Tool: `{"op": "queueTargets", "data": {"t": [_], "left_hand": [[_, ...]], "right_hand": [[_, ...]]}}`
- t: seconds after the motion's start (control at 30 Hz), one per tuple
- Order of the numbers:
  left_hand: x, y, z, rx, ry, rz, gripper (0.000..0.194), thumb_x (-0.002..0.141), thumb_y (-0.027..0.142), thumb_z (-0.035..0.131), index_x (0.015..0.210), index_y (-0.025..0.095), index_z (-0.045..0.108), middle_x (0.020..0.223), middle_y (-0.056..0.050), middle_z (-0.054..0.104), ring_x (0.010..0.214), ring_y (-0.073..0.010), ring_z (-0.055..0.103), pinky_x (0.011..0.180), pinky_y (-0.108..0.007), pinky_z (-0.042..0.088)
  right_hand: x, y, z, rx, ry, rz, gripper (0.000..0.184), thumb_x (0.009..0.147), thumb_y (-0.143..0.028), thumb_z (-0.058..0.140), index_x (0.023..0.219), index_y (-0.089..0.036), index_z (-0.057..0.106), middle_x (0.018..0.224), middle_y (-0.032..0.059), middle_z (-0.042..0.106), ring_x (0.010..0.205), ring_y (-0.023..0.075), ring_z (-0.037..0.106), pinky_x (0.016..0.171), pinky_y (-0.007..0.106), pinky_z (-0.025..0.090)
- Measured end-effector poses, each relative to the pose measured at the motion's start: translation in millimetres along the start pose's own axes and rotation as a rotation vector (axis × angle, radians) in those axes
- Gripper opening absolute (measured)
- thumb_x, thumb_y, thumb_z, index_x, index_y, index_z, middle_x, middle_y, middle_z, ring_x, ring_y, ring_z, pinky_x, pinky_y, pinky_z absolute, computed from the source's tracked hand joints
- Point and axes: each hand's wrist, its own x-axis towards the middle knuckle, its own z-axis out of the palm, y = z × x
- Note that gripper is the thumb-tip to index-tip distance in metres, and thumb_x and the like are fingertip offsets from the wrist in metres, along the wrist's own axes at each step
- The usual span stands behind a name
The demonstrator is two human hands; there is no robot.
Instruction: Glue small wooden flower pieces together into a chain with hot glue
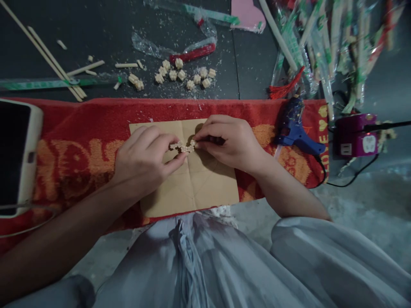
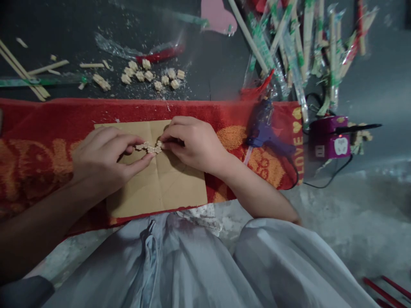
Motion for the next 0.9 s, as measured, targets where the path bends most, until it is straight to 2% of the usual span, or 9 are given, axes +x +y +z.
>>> {"op": "queueTargets", "data": {"t": [0.17,0.4,0.73,0.9], "left_hand": [[-0.2,1.1,0.8,0.001,0.009,0.003,0.009,0.114,0.037,0.073,0.109,0.029,0.075,0.1,-0.003,0.079,0.097,-0.0258,0.076,0.091,-0.042,0.064],[-0.6,0.0,3.4,0.074,0.069,0.081,0.015,0.116,0.042,0.071,0.111,0.028,0.073,0.097,-0.002,0.079,0.092,-0.0239,0.077,0.085,-0.039,0.064],[1.6,1.9,-4.4,0.026,-0.039,0.002,0.005,0.112,0.035,0.074,0.113,0.032,0.077,0.098,-0.003,0.08,0.097,-0.0276,0.078,0.089,-0.045,0.067],[-0.5,0.7,0.3,-0.025,0.018,0.003,0.008,0.112,0.037,0.075,0.112,0.029,0.076,0.098,-0.003,0.079,0.096,-0.0271,0.076,0.089,-0.043,0.063]], "right_hand": [[0.2,0.9,1.1,-0.007,-0.014,0.01,0.018,0.101,-0.016,0.072,0.103,-0.02,0.089,0.101,0.0056,0.084,0.088,0.0173,0.072,0.08,0.029,0.054],[0.9,-0.5,-0.1,-0.013,-0.037,0.046,0.016,0.101,-0.017,0.073,0.102,-0.022,0.089,0.101,0.0046,0.084,0.088,0.0172,0.072,0.081,0.029,0.054],[2.0,-0.2,0.5,0.007,-0.042,0.076,0.016,0.1,-0.017,0.074,0.103,-0.022,0.089,0.101,0.005,0.084,0.089,0.0179,0.072,0.082,0.03,0.055],[1.5,1.1,0.9,0.024,-0.018,0.046,0.016,0.1,-0.016,0.074,0.102,-0.02,0.09,0.101,0.0055,0.084,0.087,0.0171,0.071,0.08,0.029,0.054]]}}
